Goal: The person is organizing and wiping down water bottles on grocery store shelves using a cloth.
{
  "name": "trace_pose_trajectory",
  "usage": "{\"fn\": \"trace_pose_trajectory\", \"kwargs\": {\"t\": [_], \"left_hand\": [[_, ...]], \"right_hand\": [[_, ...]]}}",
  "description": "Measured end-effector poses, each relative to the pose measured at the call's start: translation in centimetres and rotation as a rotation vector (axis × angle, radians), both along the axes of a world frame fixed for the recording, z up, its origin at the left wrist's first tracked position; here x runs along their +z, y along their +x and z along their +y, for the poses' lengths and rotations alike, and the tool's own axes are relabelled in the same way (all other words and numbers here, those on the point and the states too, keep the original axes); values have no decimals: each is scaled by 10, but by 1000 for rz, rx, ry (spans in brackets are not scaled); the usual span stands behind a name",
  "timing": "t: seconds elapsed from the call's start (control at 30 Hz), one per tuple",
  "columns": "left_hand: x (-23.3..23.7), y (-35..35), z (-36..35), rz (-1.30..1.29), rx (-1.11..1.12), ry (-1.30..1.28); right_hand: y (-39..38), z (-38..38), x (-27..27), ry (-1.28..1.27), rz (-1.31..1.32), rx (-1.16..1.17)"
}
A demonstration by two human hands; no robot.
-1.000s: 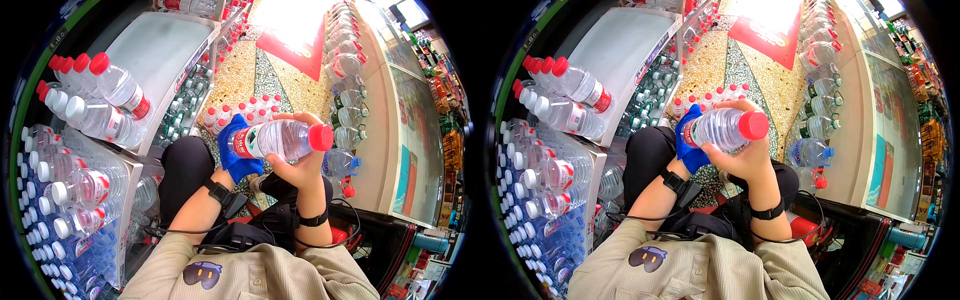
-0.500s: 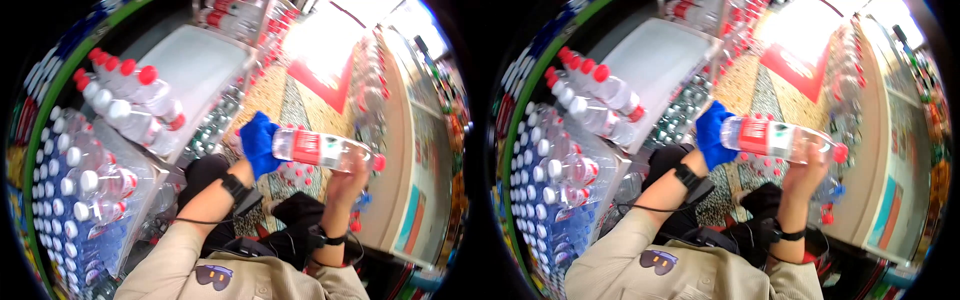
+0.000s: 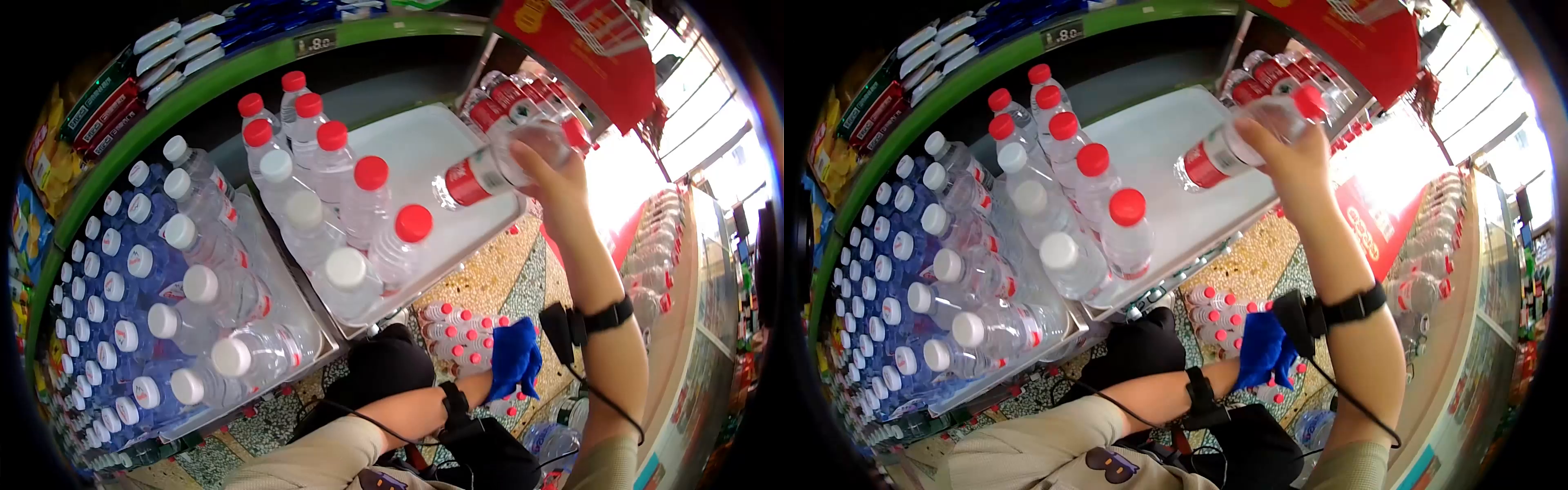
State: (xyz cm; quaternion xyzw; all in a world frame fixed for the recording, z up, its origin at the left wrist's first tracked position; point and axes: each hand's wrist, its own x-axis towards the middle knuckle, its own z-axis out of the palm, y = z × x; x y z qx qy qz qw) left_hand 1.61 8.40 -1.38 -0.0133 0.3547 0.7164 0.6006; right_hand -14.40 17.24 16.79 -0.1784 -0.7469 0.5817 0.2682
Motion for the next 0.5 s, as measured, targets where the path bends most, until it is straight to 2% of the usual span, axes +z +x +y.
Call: {"fn": "trace_pose_trajectory", "kwargs": {"t": [0.13,0.23,0.37,0.5], "left_hand": [[9,-7,1,45,13,62],[25,-23,-7,-78,-34,50],[27,-36,-12,-39,-28,114],[15,-34,-6,-108,66,153]], "right_hand": [[-96,-8,-16,133,-46,147],[-147,-21,-26,153,-108,248],[-184,-45,-29,137,-213,312],[-211,-55,-37,101,-288,304]]}}
